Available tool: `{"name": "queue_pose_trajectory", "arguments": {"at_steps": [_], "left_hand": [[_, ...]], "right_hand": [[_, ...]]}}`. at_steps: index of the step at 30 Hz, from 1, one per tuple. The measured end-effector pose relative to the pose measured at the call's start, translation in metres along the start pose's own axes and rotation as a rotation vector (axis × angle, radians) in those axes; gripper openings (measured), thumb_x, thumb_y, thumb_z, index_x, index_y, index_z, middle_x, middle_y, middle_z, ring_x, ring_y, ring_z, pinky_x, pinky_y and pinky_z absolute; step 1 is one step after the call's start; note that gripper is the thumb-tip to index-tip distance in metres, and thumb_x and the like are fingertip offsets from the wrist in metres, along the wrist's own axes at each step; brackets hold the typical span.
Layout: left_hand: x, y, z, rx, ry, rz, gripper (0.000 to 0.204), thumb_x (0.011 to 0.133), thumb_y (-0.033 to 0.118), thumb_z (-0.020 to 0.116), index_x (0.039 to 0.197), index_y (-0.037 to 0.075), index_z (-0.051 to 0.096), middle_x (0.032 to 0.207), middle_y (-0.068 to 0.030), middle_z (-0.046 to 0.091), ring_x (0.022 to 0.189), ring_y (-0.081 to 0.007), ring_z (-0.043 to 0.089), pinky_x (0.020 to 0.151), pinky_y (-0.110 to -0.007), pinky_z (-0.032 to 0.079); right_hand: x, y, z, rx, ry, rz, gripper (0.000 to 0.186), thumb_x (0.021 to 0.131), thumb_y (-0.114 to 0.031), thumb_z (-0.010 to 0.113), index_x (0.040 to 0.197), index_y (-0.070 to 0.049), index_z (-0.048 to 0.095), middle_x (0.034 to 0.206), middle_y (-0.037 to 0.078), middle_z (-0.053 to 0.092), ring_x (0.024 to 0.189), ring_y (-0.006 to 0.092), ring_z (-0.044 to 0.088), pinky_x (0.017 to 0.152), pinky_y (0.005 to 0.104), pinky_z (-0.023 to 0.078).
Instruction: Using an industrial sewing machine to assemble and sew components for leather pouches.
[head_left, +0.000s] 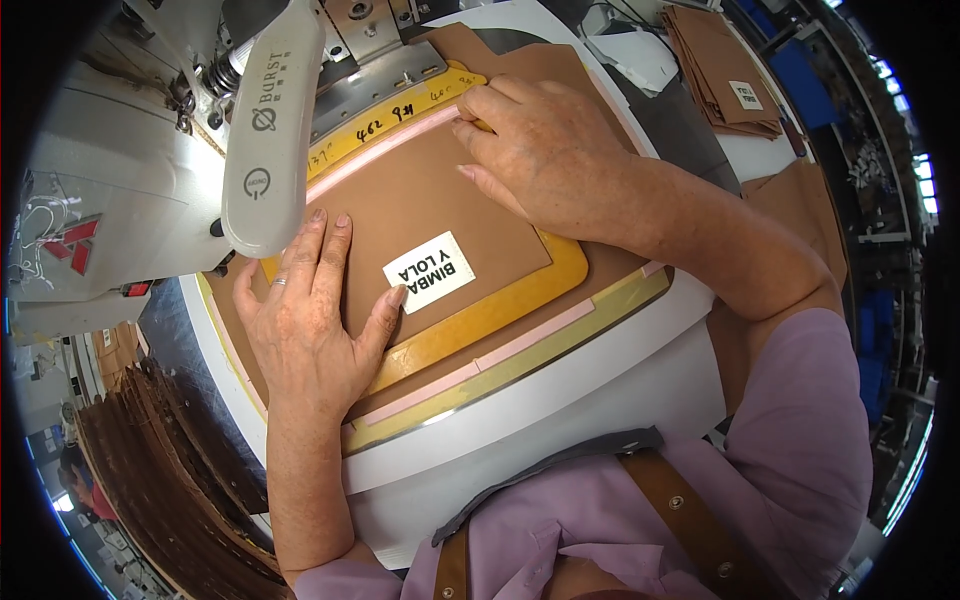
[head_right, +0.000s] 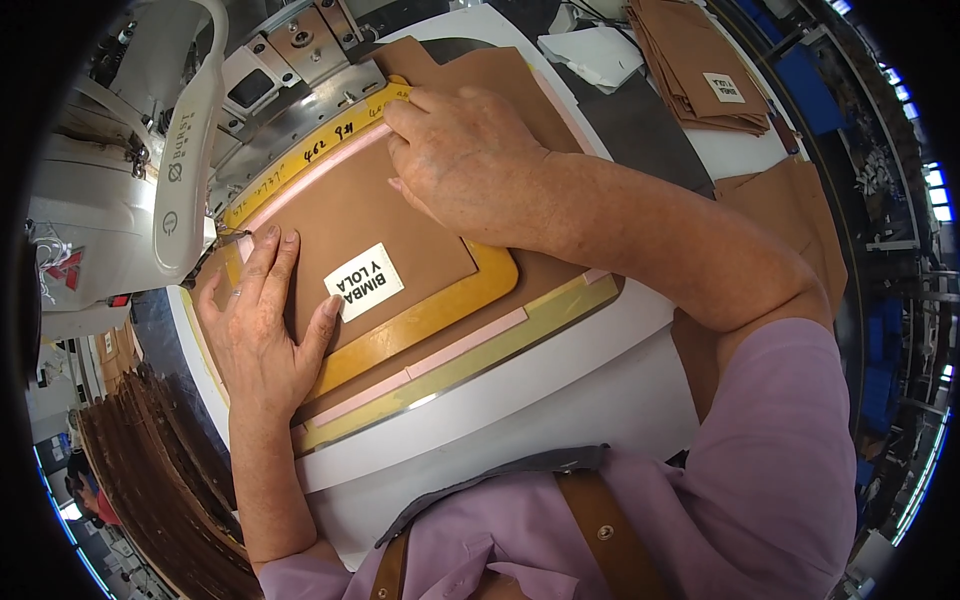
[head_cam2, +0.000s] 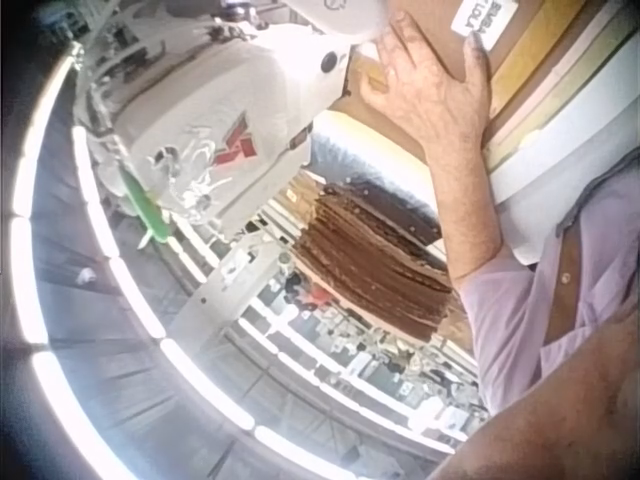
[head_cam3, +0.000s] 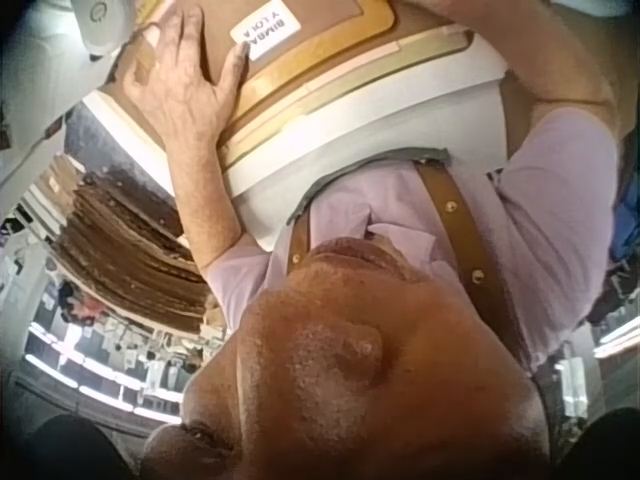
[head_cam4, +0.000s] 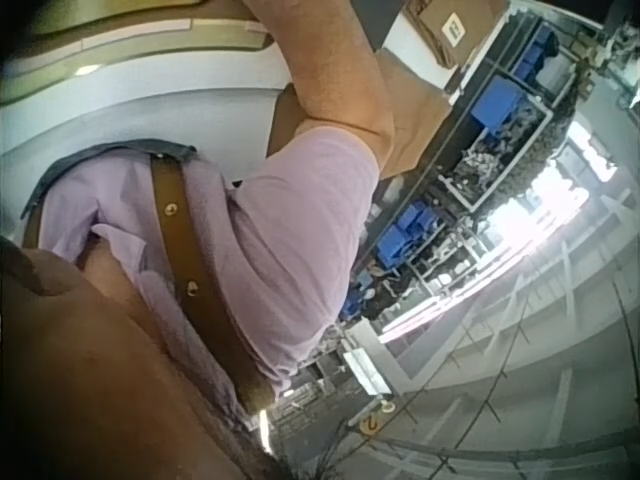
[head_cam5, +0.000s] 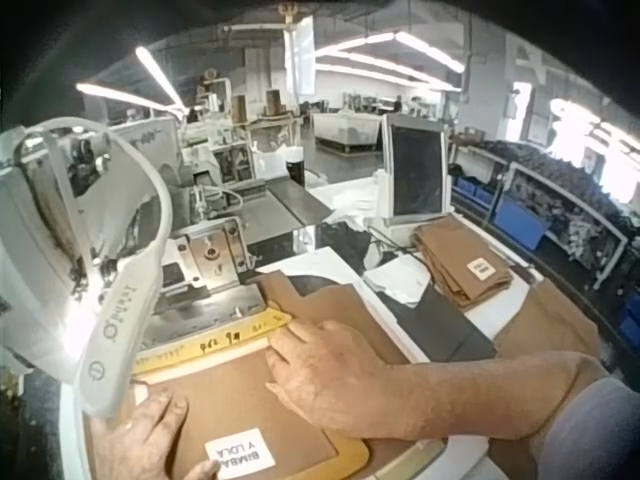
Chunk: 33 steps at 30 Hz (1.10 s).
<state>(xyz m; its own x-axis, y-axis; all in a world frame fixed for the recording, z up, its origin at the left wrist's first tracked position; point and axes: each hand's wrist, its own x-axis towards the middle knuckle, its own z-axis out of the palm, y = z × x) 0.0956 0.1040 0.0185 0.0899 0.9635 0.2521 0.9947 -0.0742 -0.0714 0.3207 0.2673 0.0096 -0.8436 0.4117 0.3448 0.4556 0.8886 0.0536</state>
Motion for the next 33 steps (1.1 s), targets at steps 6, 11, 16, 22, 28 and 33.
{"name": "queue_pose_trajectory", "arguments": {"at_steps": [6,11,16,22,28,33], "left_hand": [[0.001,0.001,0.000,-0.066,-0.020,-0.035,0.072,0.087,0.048,0.069,0.146,0.009,0.055,0.149,-0.0154,0.055,0.133,-0.0302,0.056,0.116,-0.056,0.026],[0.003,0.001,-0.001,-0.082,-0.072,-0.025,0.071,0.087,0.048,0.069,0.146,0.013,0.056,0.149,-0.0146,0.055,0.136,-0.0302,0.053,0.118,-0.058,0.023],[0.002,0.001,0.000,-0.085,-0.086,-0.054,0.070,0.086,0.050,0.070,0.145,0.015,0.057,0.148,-0.0145,0.055,0.137,-0.0304,0.053,0.117,-0.060,0.023],[0.001,-0.001,0.004,-0.081,-0.039,-0.054,0.068,0.087,0.054,0.069,0.142,0.016,0.060,0.146,-0.0154,0.055,0.133,-0.0307,0.055,0.116,-0.060,0.025],[0.001,-0.004,0.002,-0.084,-0.055,-0.040,0.066,0.088,0.056,0.067,0.141,0.016,0.061,0.140,-0.0164,0.056,0.121,-0.0301,0.061,0.115,-0.058,0.025],[0.002,-0.004,0.001,-0.085,-0.064,-0.028,0.066,0.088,0.055,0.066,0.141,0.016,0.061,0.139,-0.0171,0.056,0.116,-0.0299,0.064,0.114,-0.056,0.026]], "right_hand": [[0.000,0.002,0.006,-0.031,0.111,-0.061,0.029,0.092,-0.026,0.070,0.103,0.001,0.073,0.104,0.008,0.064,0.106,0.0195,0.061,0.084,0.0348,0.052],[0.006,0.002,0.008,-0.072,0.117,-0.187,0.034,0.092,-0.024,0.070,0.114,0.002,0.069,0.097,0.010,0.066,0.100,0.0212,0.065,0.087,0.0363,0.055],[0.014,-0.017,0.006,-0.045,-0.045,-0.167,0.039,0.097,-0.032,0.064,0.119,0.001,0.068,0.094,0.014,0.067,0.085,0.0230,0.071,0.069,0.0358,0.060],[0.029,-0.030,0.003,-0.203,-0.090,-0.169,0.044,0.095,-0.043,0.067,0.119,-0.006,0.071,0.094,0.014,0.067,0.064,0.0193,0.068,0.057,0.0333,0.058],[0.028,-0.029,0.004,-0.175,-0.049,-0.172,0.046,0.099,-0.046,0.059,0.107,-0.002,0.072,0.088,0.011,0.066,0.069,0.0179,0.069,0.061,0.0306,0.056],[0.028,-0.028,0.005,-0.205,-0.041,-0.191,0.043,0.096,-0.044,0.064,0.112,-0.005,0.072,0.090,0.011,0.067,0.069,0.0179,0.069,0.063,0.0316,0.056]]}}
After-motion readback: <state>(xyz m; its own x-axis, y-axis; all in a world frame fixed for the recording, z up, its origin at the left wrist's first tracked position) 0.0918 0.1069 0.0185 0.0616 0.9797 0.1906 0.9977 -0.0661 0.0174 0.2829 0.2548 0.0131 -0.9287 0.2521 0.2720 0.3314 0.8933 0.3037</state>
